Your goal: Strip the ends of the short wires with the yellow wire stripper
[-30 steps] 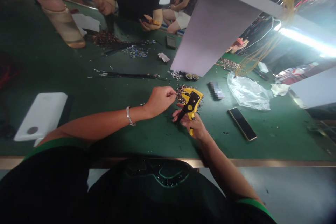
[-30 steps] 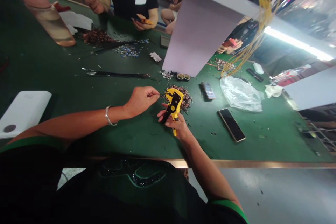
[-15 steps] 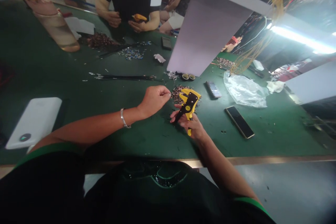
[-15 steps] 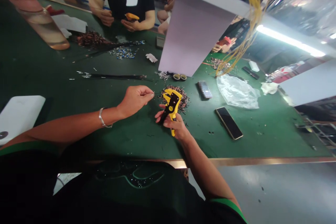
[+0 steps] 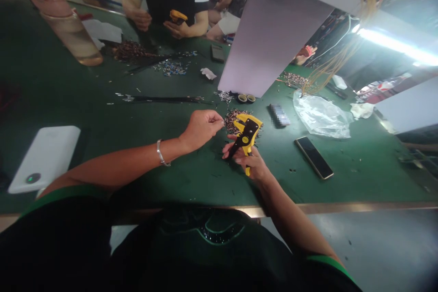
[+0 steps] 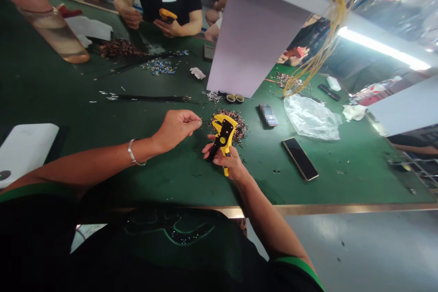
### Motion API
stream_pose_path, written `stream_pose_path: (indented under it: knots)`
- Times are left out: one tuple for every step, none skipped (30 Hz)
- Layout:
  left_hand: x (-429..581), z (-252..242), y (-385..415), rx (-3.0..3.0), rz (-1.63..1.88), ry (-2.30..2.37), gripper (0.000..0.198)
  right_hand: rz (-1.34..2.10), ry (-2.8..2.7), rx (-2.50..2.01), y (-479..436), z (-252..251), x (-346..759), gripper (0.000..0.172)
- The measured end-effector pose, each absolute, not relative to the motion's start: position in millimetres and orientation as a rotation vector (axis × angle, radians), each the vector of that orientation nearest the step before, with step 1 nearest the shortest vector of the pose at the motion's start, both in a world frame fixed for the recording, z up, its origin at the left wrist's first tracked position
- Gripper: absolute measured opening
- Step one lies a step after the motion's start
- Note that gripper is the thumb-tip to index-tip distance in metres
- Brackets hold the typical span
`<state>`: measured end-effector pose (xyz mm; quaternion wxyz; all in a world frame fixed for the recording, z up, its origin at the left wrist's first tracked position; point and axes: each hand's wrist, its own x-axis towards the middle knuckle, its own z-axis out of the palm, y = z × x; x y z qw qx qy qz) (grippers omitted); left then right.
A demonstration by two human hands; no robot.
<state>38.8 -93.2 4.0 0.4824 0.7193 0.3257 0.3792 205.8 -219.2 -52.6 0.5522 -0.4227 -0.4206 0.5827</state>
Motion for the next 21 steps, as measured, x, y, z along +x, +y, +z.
stream_pose_path:
  knots:
    - [38.8, 3.9, -93.3, 1.757, 0.922, 0.798, 0.011, 1.377, -0.993, -0.998, -218.8, -52.7, 205.7, 0.069]
    - [38.6, 3.9, -93.5, 1.761, 0.921, 0.805, 0.011, 1.377, -0.992, -0.993, -218.6, -52.9, 205.5, 0.068]
    - [38.5, 4.0, -93.8, 1.765, 0.915, 0.811, 0.011, 1.373, -0.990, -0.988, -218.4, -53.0, 205.3, 0.068]
    - [38.3, 4.4, -94.1, 1.770, 0.910, 0.818, 0.011, 1.372, -0.989, -0.981, -218.3, -53.2, 205.1, 0.068]
    - [38.1, 4.8, -94.5, 1.775, 0.908, 0.823, 0.011, 1.372, -0.989, -0.978, -218.3, -53.4, 205.0, 0.068]
    - [38.0, 5.3, -94.8, 1.781, 0.912, 0.823, 0.011, 1.372, -0.989, -0.979, -218.3, -53.5, 204.8, 0.068]
    - [37.8, 5.6, -95.0, 1.789, 0.923, 0.819, 0.011, 1.371, -0.990, -0.984, -218.5, -53.5, 204.6, 0.068]
    - [37.8, 5.9, -95.2, 1.800, 0.937, 0.812, 0.011, 1.368, -0.990, -0.992, -218.6, -53.5, 204.5, 0.068]
    - [37.8, 5.9, -95.3, 1.810, 0.951, 0.803, 0.012, 1.366, -0.992, -0.998, -218.8, -53.5, 204.3, 0.068]
    - [37.8, 5.8, -95.4, 1.818, 0.962, 0.797, 0.011, 1.365, -0.993, -1.004, -219.0, -53.5, 204.2, 0.068]
    - [37.9, 5.5, -95.4, 1.825, 0.969, 0.795, 0.011, 1.363, -0.991, -1.009, -219.2, -53.5, 204.0, 0.068]
    - [37.9, 5.2, -95.5, 1.832, 0.974, 0.797, 0.011, 1.364, -0.991, -1.011, -219.4, -53.6, 203.9, 0.069]
    - [38.0, 4.7, -95.5, 1.839, 0.977, 0.800, 0.011, 1.362, -0.989, -1.012, -219.5, -53.7, 203.7, 0.069]
    - [38.1, 4.3, -95.7, 1.846, 0.983, 0.805, 0.012, 1.361, -0.988, -1.012, -219.4, -53.9, 203.7, 0.069]
    - [38.1, 3.8, -95.8, 1.854, 0.990, 0.810, 0.012, 1.360, -0.986, -1.012, -219.3, -54.1, 203.6, 0.069]
    - [38.1, 3.3, -96.0, 1.862, 0.997, 0.815, 0.012, 1.358, -0.982, -1.011, -219.0, -54.4, 203.6, 0.069]
    - [38.2, 2.8, -96.1, 1.871, 1.003, 0.821, 0.012, 1.358, -0.977, -1.008, -218.6, -54.6, 203.7, 0.068]
    - [38.3, 2.2, -96.1, 1.878, 1.009, 0.829, 0.013, 1.359, -0.970, -1.004, -218.2, -54.9, 203.7, 0.068]
    - [38.5, 1.5, -96.0, 1.886, 1.013, 0.837, 0.013, 1.361, -0.962, -1.001, -217.8, -55.2, 203.7, 0.068]
    - [38.6, 0.7, -95.7, 1.893, 1.016, 0.845, 0.013, 1.362, -0.954, -0.996, -217.4, -55.4, 203.7, 0.068]
    - [38.8, -0.2, -95.2, 1.898, 1.020, 0.850, 0.013, 1.360, -0.947, -0.991, -217.2, -55.7, 203.6, 0.068]
